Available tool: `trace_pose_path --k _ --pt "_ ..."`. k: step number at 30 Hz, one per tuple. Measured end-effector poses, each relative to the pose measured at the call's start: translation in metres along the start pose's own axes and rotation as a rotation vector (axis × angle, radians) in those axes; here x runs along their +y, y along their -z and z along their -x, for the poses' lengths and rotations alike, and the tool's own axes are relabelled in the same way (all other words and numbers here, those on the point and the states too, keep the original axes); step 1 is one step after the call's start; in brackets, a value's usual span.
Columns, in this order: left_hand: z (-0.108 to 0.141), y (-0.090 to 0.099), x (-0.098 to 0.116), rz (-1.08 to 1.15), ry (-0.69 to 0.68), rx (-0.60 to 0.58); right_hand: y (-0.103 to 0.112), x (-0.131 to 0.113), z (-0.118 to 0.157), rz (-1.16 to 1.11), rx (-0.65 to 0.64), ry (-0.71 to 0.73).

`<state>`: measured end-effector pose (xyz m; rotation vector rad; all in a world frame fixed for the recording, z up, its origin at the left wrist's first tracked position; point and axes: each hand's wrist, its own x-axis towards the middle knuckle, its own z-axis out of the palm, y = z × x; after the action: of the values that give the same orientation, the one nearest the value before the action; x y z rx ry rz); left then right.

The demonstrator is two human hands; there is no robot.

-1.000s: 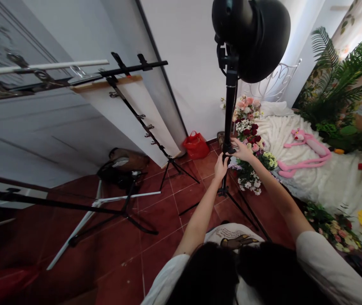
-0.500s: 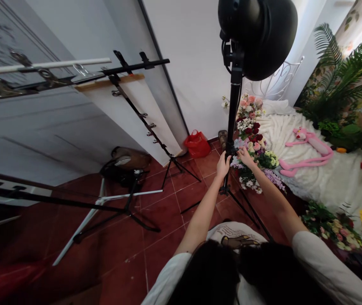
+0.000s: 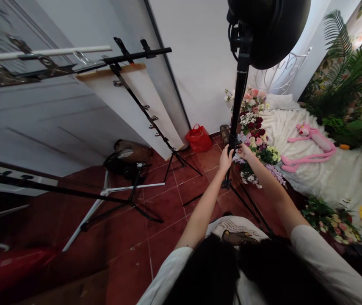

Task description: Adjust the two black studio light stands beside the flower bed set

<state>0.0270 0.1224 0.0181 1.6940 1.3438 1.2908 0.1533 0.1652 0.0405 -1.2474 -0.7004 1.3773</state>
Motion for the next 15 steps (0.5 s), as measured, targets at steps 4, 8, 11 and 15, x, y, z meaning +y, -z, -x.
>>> trace_pose_path --k 4,8,11,15 --pt "0.034 -0.006 -0.017 -0.003 0.033 0.024 0.021 0.025 0.043 -0.273 -0.072 -0.214" --pt "0.081 -0.031 -0.044 -0.006 0.239 -0.076 0.069 0.065 0.097 -0.442 -0.093 -0.291" --pt "0.105 -0.066 -0.050 -0.011 0.208 -0.267 0.113 0.095 0.141 -0.488 0.023 -0.275" --pt "0.125 -0.126 -0.020 0.038 0.037 -0.525 0.169 0.125 0.210 -0.620 0.276 -0.201"
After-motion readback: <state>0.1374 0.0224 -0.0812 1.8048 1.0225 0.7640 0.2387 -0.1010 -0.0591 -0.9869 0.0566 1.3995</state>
